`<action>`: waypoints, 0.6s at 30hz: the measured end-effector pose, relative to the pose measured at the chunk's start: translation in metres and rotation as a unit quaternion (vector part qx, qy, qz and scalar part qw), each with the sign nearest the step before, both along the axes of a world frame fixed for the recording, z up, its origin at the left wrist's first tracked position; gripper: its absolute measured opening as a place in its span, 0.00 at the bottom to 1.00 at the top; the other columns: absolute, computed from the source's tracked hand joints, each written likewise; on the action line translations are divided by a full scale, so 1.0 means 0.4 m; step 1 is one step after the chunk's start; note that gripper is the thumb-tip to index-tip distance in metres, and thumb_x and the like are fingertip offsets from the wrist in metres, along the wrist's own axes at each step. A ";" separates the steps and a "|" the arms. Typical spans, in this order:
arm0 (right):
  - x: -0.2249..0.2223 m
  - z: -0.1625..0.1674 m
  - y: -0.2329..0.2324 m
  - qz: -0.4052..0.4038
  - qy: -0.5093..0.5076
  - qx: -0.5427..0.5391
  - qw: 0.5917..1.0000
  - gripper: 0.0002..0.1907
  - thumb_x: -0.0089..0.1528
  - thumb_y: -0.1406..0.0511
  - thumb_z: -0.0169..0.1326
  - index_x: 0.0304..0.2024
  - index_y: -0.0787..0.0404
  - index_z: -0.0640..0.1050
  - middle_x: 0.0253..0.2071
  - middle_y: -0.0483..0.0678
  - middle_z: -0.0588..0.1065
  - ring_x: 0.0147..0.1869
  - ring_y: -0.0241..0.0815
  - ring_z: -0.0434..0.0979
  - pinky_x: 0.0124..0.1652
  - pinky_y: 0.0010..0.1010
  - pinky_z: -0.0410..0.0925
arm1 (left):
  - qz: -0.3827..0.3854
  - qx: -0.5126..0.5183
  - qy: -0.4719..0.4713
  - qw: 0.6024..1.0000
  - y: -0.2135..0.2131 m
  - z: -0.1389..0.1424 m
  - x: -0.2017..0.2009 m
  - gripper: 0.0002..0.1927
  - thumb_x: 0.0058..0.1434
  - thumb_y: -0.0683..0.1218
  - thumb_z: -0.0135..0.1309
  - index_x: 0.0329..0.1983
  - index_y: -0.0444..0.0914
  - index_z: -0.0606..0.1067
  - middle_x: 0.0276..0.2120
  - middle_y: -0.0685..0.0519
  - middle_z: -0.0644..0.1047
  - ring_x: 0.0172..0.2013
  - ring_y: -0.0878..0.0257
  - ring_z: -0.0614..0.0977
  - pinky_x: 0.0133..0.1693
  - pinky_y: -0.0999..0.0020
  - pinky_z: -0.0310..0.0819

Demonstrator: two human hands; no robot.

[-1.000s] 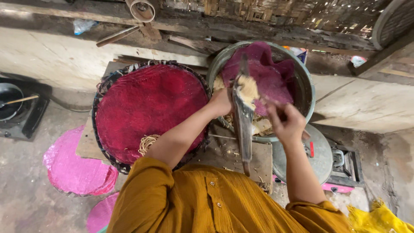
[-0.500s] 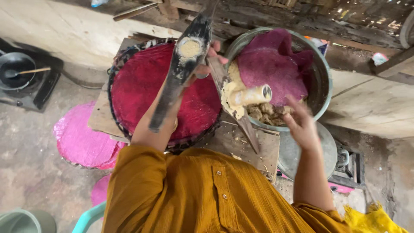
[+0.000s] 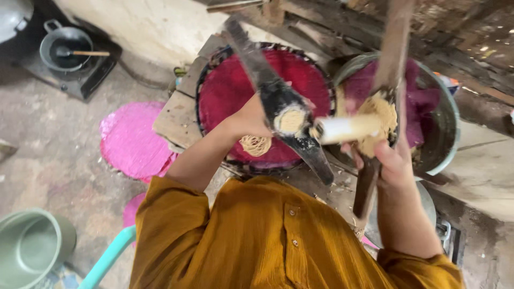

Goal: The person presses dough through a hand-held wooden noodle press, extruding strands over a round tray. They cut the strands with a small stick, gather them into nest shapes, and place each finished noodle nest on the tray alongside the others.

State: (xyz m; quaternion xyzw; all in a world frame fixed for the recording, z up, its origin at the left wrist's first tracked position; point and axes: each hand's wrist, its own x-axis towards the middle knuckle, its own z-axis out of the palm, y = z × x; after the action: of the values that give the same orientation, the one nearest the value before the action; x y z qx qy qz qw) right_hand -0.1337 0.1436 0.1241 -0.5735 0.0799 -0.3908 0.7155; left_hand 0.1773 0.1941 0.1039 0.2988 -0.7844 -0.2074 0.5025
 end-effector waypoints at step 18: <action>0.297 0.000 0.050 -0.101 0.263 -0.565 0.776 0.62 0.54 0.45 0.66 0.75 0.64 0.45 0.67 0.65 0.61 0.69 0.63 0.64 0.64 0.55 0.64 | 0.241 -0.026 -0.096 0.966 0.042 -0.206 0.110 0.24 0.42 0.50 0.69 0.45 0.44 0.81 0.40 0.48 0.82 0.39 0.48 0.83 0.42 0.56 0.79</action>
State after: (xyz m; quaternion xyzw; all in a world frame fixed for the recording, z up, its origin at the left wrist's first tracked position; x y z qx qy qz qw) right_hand -0.0149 0.1634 0.1242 -0.9436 0.0872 -0.2702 0.1705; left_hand 0.2213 0.2110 0.0217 0.4840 -0.7389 -0.0303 0.4679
